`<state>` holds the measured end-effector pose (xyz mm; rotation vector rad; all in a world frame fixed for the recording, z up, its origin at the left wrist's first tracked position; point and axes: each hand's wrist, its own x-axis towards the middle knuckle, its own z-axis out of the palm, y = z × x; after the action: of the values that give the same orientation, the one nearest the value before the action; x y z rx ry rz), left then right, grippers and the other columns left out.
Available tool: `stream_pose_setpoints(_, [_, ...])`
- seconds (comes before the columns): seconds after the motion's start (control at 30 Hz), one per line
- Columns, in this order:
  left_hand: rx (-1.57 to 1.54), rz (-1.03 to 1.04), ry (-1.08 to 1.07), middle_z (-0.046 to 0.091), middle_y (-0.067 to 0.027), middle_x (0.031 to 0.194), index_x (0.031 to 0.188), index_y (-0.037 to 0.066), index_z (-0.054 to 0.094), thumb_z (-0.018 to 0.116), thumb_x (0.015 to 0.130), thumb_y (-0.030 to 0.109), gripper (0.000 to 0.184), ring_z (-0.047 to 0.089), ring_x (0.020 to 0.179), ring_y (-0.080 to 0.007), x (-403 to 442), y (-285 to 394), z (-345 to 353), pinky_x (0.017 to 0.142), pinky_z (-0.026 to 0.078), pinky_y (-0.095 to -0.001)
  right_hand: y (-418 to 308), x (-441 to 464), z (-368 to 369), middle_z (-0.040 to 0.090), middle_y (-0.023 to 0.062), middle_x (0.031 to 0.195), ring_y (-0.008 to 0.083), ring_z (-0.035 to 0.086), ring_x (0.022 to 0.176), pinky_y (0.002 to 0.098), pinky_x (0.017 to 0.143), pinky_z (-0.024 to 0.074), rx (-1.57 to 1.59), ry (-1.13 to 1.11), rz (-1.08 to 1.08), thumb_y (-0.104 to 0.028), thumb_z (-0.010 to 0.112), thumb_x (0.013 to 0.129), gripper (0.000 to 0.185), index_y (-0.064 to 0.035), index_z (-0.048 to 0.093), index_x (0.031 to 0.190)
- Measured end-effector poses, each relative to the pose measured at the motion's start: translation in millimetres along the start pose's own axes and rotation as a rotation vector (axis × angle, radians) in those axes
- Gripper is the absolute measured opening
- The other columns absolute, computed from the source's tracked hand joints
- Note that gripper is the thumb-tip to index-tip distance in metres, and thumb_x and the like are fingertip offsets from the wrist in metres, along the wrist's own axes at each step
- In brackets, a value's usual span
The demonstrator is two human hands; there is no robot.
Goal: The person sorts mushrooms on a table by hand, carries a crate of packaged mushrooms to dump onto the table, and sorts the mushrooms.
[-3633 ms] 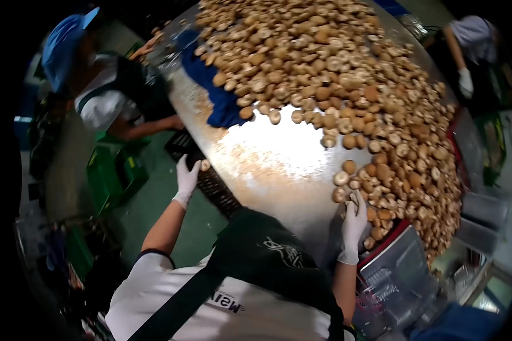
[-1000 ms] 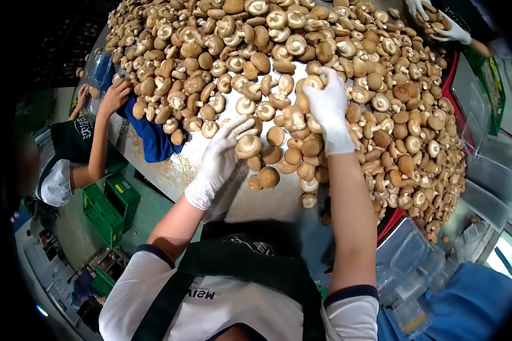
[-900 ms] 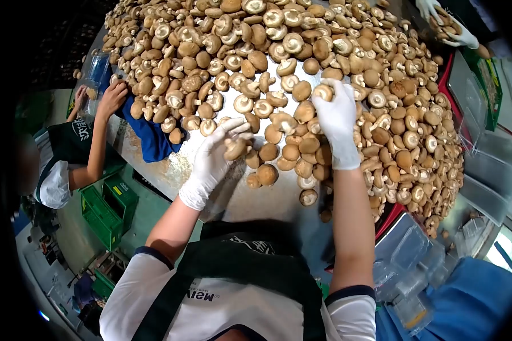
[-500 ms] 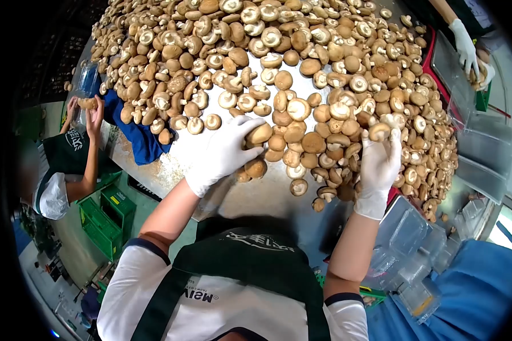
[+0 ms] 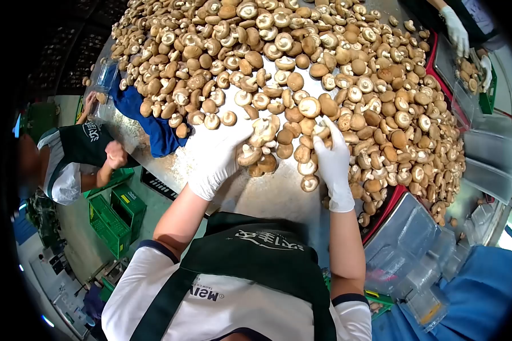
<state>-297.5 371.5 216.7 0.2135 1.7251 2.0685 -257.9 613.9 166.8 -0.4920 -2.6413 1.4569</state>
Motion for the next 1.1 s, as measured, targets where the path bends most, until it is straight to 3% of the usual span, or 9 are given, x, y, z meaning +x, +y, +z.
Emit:
stream_pose_setpoints(0.2, [-0.401, -0.262, -0.130, 0.052, -0.0142, 0.136, 0.141, -0.001, 0.046, 0.056, 0.096, 0.019, 0.050, 0.054, 0.120, -0.0188, -18, 1, 4, 0.104, 0.041, -0.0293, 1, -31, -14, 0.057, 0.0156, 0.133, 0.0275, 0.054, 0.124, 0.0341, 0.105, 0.0403, -0.048, -0.041, -0.079, -0.003, 0.057, 0.084, 0.054, -0.0025, 0.051, 0.138])
stream_pose_setpoints(0.3, [-0.483, -0.324, -0.188, 0.054, -0.0138, 0.135, 0.142, -0.001, 0.045, 0.057, 0.095, 0.021, 0.053, 0.054, 0.120, -0.0189, -50, 6, -12, 0.103, 0.042, -0.0297, -9, -41, -16, 0.057, 0.0167, 0.133, 0.0276, 0.053, 0.125, 0.0342, 0.106, 0.0396, 0.021, 0.040, -0.002, -0.003, 0.057, 0.085, 0.052, -0.0013, 0.052, 0.137])
stream_pose_setpoints(0.47, [0.144, -0.609, -0.051, 0.065, -0.0024, 0.107, 0.132, 0.001, 0.058, 0.062, 0.094, 0.021, 0.043, 0.058, 0.087, -0.0073, -154, 7, -111, 0.075, 0.046, -0.0204, -7, -54, -27, 0.057, 0.0146, 0.134, 0.0252, 0.053, 0.125, 0.0346, 0.107, 0.0394, 0.140, 0.104, 0.102, -0.001, 0.055, 0.087, 0.048, 0.0019, 0.054, 0.134])
stream_pose_setpoints(0.57, [0.604, -1.106, -0.043, 0.068, -0.0104, 0.114, 0.137, 0.007, 0.054, 0.064, 0.092, 0.021, 0.048, 0.064, 0.098, -0.0162, -186, 32, -132, 0.086, 0.050, -0.0277, -7, -58, -19, 0.057, 0.0149, 0.133, 0.0251, 0.053, 0.124, 0.0342, 0.106, 0.0403, 0.135, 0.096, 0.056, -0.001, 0.055, 0.087, 0.046, 0.0006, 0.055, 0.133])
stream_pose_setpoints(0.73, [1.063, -0.717, 0.048, 0.067, -0.0168, 0.114, 0.136, 0.005, 0.053, 0.065, 0.089, 0.027, 0.053, 0.067, 0.088, -0.0197, -199, -4, -149, 0.082, 0.053, -0.0318, -16, -48, 13, 0.048, 0.0209, 0.141, 0.0306, 0.057, 0.120, 0.0349, 0.100, 0.0459, -0.165, 0.119, -0.152, -0.008, 0.061, 0.086, 0.052, -0.0011, 0.052, 0.136])
stream_pose_setpoints(0.83, [0.830, -0.500, 0.108, 0.067, -0.0162, 0.115, 0.127, 0.003, 0.060, 0.066, 0.089, 0.025, 0.045, 0.065, 0.105, -0.0251, -146, 5, -101, 0.091, 0.050, -0.0355, -12, -71, 8, 0.053, 0.0123, 0.138, 0.0287, 0.061, 0.113, 0.0370, 0.098, 0.0474, -0.331, 0.023, -0.017, -0.014, 0.061, 0.085, 0.042, -0.0048, 0.061, 0.126])
stream_pose_setpoints(0.9, [0.808, -0.275, 0.068, 0.067, -0.0103, 0.106, 0.126, 0.004, 0.061, 0.064, 0.091, 0.018, 0.038, 0.059, 0.078, -0.0127, -106, -5, -69, 0.074, 0.049, -0.0272, 3, -97, 2, 0.058, 0.0082, 0.131, 0.0284, 0.062, 0.110, 0.0369, 0.094, 0.0486, -0.318, 0.015, 0.029, -0.016, 0.062, 0.086, 0.029, -0.0081, 0.066, 0.114])
stream_pose_setpoints(0.97, [0.864, -0.134, 0.007, 0.066, -0.0111, 0.105, 0.127, 0.007, 0.061, 0.065, 0.091, 0.018, 0.038, 0.059, 0.076, -0.0138, -60, -11, -34, 0.075, 0.049, -0.0279, 27, -117, -9, 0.062, 0.0097, 0.123, 0.0282, 0.062, 0.108, 0.0356, 0.093, 0.0484, -0.221, 0.161, -0.062, -0.013, 0.063, 0.087, 0.024, -0.0072, 0.067, 0.109])
stream_pose_setpoints(1.1, [0.838, 0.227, -0.046, 0.063, -0.0128, 0.113, 0.126, 0.012, 0.062, 0.065, 0.088, 0.020, 0.039, 0.064, 0.094, -0.0291, 35, -10, 40, 0.081, 0.051, -0.0358, 34, -116, -44, 0.068, 0.0127, 0.105, 0.0254, 0.064, 0.101, 0.0321, 0.089, 0.0486, -0.076, 0.197, 0.070, -0.005, 0.061, 0.090, 0.015, -0.0004, 0.068, 0.102])
